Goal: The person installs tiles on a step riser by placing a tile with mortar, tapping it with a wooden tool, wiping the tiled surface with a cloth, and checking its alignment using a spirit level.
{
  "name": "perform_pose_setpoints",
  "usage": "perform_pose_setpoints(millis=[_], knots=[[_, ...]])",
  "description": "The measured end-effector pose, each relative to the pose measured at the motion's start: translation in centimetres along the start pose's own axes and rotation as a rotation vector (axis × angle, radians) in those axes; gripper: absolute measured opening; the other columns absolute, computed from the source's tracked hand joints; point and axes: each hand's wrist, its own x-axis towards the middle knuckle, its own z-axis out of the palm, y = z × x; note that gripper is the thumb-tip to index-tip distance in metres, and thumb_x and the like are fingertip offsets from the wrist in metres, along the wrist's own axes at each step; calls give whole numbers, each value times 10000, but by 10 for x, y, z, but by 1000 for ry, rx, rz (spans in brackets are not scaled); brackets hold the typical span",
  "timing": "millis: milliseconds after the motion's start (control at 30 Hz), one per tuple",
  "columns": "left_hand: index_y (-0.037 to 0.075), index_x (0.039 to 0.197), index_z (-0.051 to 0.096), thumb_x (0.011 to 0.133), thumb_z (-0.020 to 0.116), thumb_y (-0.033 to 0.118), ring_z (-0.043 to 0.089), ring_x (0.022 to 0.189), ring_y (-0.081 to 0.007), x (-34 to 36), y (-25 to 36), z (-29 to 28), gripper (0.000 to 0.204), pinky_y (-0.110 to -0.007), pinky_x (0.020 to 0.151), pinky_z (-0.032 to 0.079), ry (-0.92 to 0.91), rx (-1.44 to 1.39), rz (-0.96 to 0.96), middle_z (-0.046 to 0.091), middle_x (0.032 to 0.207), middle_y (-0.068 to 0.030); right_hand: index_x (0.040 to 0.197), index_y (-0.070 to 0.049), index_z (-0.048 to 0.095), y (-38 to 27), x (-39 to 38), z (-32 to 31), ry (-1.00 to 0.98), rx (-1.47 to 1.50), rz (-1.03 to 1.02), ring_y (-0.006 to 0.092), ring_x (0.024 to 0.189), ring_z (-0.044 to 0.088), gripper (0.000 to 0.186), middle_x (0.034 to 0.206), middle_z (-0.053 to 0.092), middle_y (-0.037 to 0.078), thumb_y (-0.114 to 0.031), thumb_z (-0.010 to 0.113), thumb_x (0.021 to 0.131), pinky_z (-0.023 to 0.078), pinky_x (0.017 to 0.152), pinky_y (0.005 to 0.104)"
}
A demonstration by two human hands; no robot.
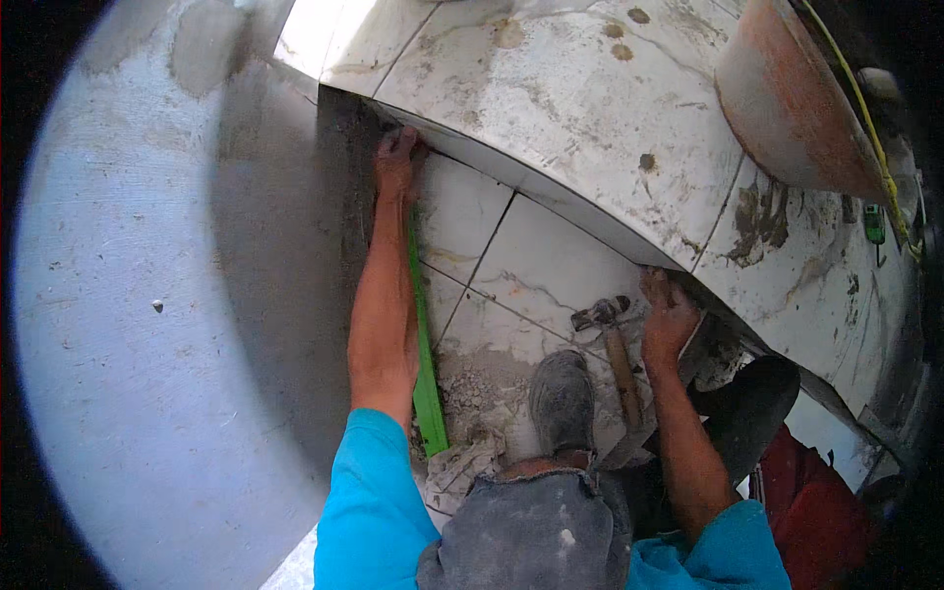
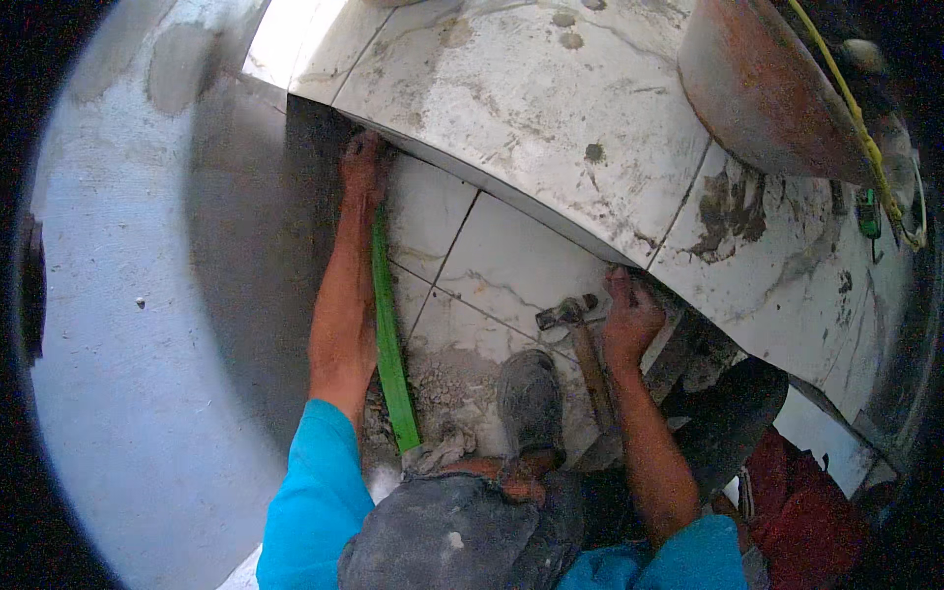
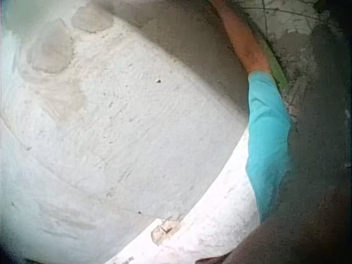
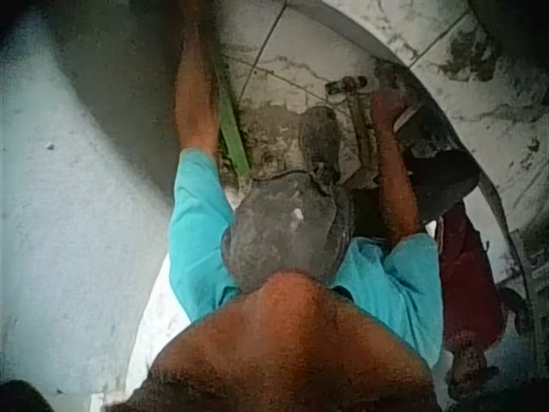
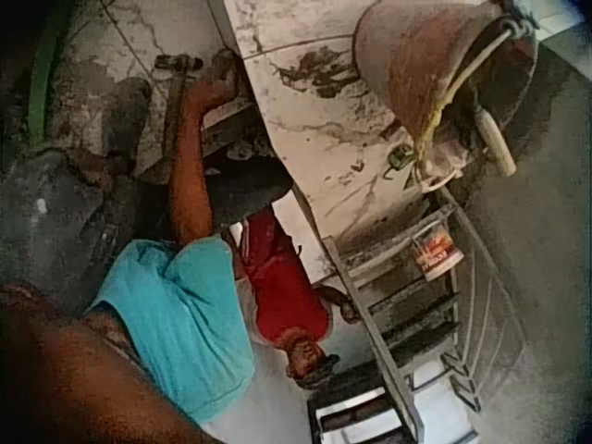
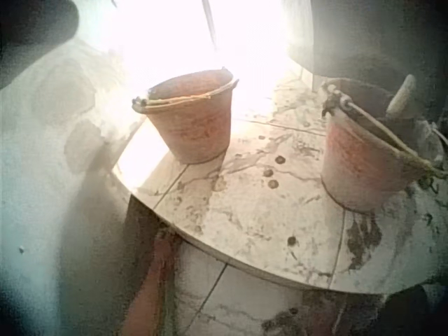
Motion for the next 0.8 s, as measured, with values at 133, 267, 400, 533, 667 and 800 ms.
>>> perform_pose_setpoints(millis=[133, 267, 400, 533, 667, 800], knots=[[-9, 1078, 592, 854, 689, 230, 578, 974, -219, 13, -13, -2, 341, -353, 839, 491, -29, -142, 15, 604, 1071, -108, 970, 69, 674, -2, 4, -3, -28, -85, -18, 170, 842, 649, 375, 888, 698, 159, -298, 641, 901, 486, 802, 314], [-7, 1056, 591, 837, 706, 220, 568, 997, -219, 16, -14, -7, 336, -355, 851, 492, -75, -128, 6, 602, 1061, -112, 980, 47, 681, -3, 6, -6, -64, -21, 32, 158, 846, 633, 351, 892, 704, 129, -293, 635, 905, 468, 821, 310], [-9, 1061, 590, 844, 696, 205, 565, 987, -224, 17, -7, -7, 323, -360, 862, 492, -90, -149, -21, 598, 1036, -105, 966, 21, 693, 1, 7, -5, -81, -40, -16, 152, 818, 620, 313, 880, 704, 106, -280, 650, 894, 468, 801, 315], [-9, 1045, 592, 854, 680, 193, 567, 956, -225, 16, -6, -4, 291, -365, 852, 499, -67, -143, -22, 589, 1010, -102, 963, 25, 693, 9, 9, -7, -59, 18, -19, 149, 815, 621, 303, 881, 702, 101, -267, 653, 890, 473, 785, 315], [-7, 1061, 595, 851, 671, 163, 572, 970, -224, 16, -6, -5, 281, -360, 841, 503, -102, -164, -22, 595, 1039, -118, 987, 23, 689, 13, 10, -10, -46, -75, -15, 154, 820, 625, 292, 894, 699, 96, -251, 646, 896, 481, 788, 311], [-8, 1052, 606, 846, 669, 151, 584, 952, -216, 16, -3, -8, 267, -349, 828, 504, -60, -36, -49, 613, 1028, -114, 1033, 92, 614, 10, 5, -10, -83, -57, -33, 215, 936, 630, 263, 1020, 655, 141, -141, 618, 910, 519, 865, 340]])
